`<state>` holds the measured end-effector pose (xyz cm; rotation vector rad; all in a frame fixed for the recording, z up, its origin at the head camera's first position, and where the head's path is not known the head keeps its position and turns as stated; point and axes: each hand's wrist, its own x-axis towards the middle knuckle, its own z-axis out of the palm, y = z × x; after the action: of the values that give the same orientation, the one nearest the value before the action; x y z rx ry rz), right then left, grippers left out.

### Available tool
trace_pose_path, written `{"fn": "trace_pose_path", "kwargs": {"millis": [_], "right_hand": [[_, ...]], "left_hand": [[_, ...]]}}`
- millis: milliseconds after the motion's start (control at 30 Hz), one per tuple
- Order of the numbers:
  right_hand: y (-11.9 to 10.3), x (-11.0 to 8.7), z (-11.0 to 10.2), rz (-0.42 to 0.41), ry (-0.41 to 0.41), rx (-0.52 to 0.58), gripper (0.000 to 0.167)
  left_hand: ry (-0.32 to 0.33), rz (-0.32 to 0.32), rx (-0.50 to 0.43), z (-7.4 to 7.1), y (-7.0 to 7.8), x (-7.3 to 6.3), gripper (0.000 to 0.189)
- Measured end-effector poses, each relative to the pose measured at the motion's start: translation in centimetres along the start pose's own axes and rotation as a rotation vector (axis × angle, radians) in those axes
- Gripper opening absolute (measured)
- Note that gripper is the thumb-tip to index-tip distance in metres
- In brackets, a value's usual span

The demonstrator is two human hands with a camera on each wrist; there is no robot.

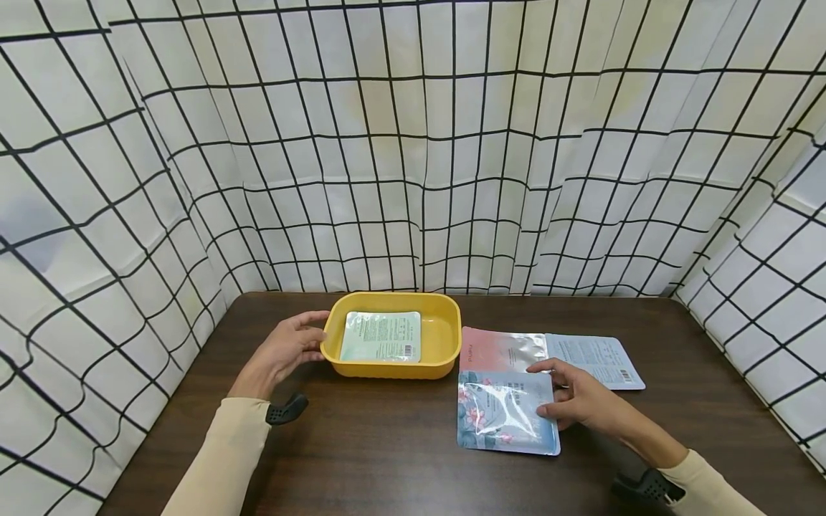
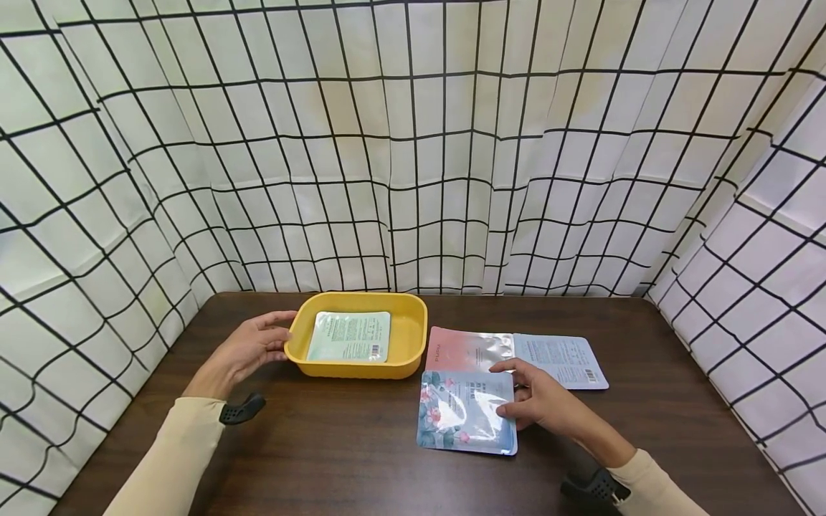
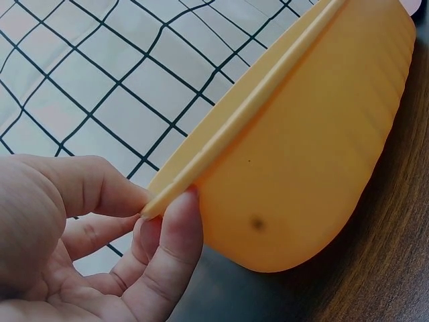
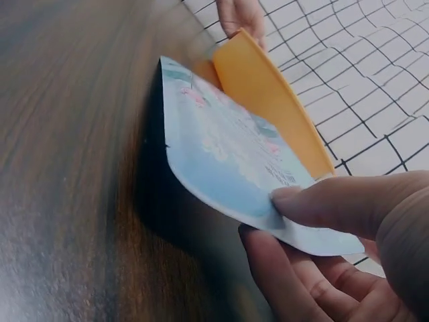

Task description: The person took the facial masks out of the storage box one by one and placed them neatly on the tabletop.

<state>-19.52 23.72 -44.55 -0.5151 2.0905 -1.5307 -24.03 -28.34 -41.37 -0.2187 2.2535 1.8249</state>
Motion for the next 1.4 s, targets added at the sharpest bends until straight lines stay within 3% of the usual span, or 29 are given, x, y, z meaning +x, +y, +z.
{"fn": "trace_pose_path", "kwargs": {"millis": [500,767,1000,1233,1400], "right_hand": [[-0.1,0.2,0.4,-0.023,-0.009,-0.107,0.054],[-0.4,0.2,0.2,-0.018,0.037,-0.24,0.049],[-0.4,0.3,-0.4,-0.036,0.048,-0.283,0.04],[-0.6,0.3,-0.7,-0.102,0.092,-0.461,0.039],[-1.0,0.4,-0.8,-0.096,0.151,-0.536,0.035]], "left_hand": [[0.002,-0.012,-0.019,0.0,-0.1,0.1,0.059],[0.007,-0.009,-0.008,0.1,-0.1,0.1,0.058],[0.011,-0.014,-0.012,0.1,-0.2,0.2,0.058],[0.009,-0.019,-0.016,0.1,-0.2,0.2,0.059],[0.008,-0.026,-0.013,0.1,0.0,0.1,0.06]]}}
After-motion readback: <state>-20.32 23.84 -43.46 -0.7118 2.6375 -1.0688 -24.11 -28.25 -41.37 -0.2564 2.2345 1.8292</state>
